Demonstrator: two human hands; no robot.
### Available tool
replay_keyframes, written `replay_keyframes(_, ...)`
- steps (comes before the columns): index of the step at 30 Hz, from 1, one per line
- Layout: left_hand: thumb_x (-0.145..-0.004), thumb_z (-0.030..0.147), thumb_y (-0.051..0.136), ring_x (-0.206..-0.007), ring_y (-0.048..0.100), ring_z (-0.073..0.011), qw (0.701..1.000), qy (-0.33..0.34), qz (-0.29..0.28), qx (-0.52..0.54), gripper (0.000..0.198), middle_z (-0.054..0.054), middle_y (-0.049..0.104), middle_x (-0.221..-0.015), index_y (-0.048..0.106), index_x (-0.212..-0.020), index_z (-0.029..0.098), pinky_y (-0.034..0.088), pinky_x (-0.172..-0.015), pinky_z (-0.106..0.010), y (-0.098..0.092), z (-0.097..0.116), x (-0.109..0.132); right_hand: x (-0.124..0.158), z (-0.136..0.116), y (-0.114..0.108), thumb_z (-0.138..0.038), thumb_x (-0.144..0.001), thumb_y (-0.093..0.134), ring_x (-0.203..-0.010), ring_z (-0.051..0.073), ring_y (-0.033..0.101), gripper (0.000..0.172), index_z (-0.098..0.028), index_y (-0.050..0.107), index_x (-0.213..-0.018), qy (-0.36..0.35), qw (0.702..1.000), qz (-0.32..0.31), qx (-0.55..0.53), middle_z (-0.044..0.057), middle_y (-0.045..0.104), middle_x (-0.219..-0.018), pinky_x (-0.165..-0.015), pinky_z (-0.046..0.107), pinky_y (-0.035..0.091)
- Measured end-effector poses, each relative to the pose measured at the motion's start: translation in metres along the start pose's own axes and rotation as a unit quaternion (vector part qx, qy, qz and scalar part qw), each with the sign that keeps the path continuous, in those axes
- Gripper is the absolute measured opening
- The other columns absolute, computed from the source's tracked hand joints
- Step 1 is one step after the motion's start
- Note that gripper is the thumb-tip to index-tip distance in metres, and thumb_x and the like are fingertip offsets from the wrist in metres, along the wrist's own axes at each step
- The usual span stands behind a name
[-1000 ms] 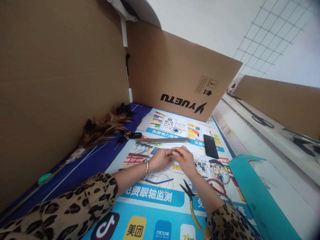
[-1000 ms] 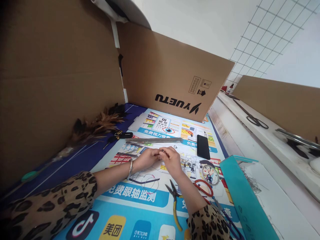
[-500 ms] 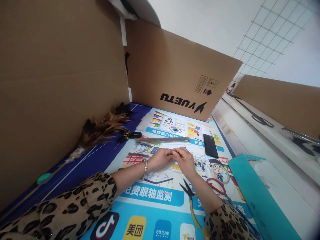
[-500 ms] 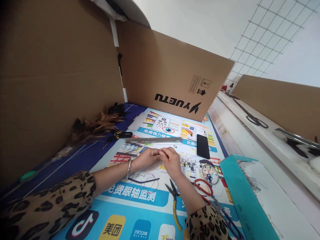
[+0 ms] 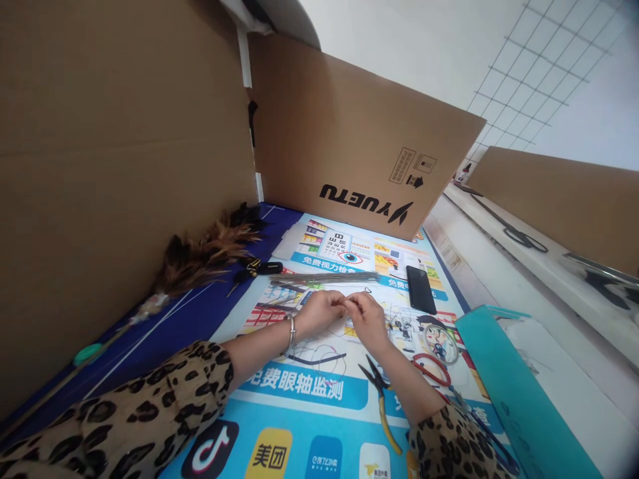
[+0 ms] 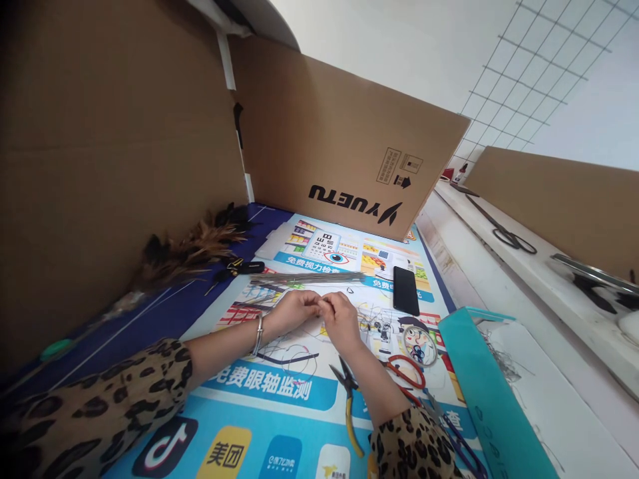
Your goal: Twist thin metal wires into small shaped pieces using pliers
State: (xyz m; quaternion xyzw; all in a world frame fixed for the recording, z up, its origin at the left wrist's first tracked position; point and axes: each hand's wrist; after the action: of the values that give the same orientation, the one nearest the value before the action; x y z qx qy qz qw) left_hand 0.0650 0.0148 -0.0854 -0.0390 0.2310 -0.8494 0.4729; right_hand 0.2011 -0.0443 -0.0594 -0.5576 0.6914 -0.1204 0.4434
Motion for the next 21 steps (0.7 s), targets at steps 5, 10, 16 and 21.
replay_keyframes(5, -0.071, 0.024, 0.050, -0.060, 0.051, -0.0111, 0.999, 0.014, 0.008, -0.035, 0.015, 0.003, 0.060, -0.061, 0.062, -0.067, 0.016, 0.034, -0.057, -0.020, -0.0026, 0.0056, 0.0030, 0.0002, -0.0007, -0.0006, -0.021, -0.082, 0.045, -0.076, 0.014, 0.051, 0.010, -0.020, 0.054, -0.078, -0.008, 1.000, 0.000, 0.011, 0.001, 0.055, -0.076, -0.069, 0.025, 0.039)
replay_keyframes(10, -0.074, 0.027, 0.049, -0.062, 0.051, -0.0110, 0.998, 0.045, 0.015, -0.048, 0.017, 0.002, 0.060, -0.064, 0.062, -0.070, 0.017, 0.033, -0.058, -0.020, -0.0042, 0.0095, 0.0057, 0.0005, -0.0036, -0.0037, -0.022, -0.084, 0.043, -0.079, 0.014, 0.051, 0.012, -0.020, 0.055, -0.080, -0.019, 1.000, -0.006, 0.018, 0.002, 0.056, -0.079, -0.071, 0.025, 0.039)
replay_keyframes(16, -0.074, 0.026, 0.049, -0.061, 0.049, -0.0110, 0.997, 0.036, 0.006, -0.063, 0.016, 0.002, 0.059, -0.062, 0.060, -0.068, 0.016, 0.032, -0.058, -0.020, -0.0043, 0.0081, 0.0049, 0.0006, -0.0048, -0.0036, -0.024, -0.084, 0.044, -0.077, 0.015, 0.052, 0.013, -0.021, 0.055, -0.078, -0.007, 1.000, -0.008, 0.021, 0.002, 0.056, -0.077, -0.070, 0.025, 0.039)
replay_keyframes(21, -0.073, 0.025, 0.049, -0.059, 0.048, -0.0105, 0.998, 0.028, -0.002, -0.062, 0.016, 0.003, 0.057, -0.060, 0.059, -0.065, 0.016, 0.031, -0.056, -0.020, -0.0044, 0.0080, 0.0046, 0.0004, -0.0048, -0.0042, -0.024, -0.083, 0.044, -0.076, 0.014, 0.051, 0.012, -0.021, 0.054, -0.077, -0.001, 1.000, -0.010, 0.018, 0.001, 0.055, -0.076, -0.069, 0.025, 0.039)
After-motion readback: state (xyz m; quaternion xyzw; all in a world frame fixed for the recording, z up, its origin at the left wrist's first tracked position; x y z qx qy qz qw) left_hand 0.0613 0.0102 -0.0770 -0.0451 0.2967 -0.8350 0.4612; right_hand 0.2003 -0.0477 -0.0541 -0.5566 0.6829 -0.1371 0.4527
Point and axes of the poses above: each hand's wrist, its own x-axis away from the middle knuckle, its own y-axis out of the palm, z = x × y
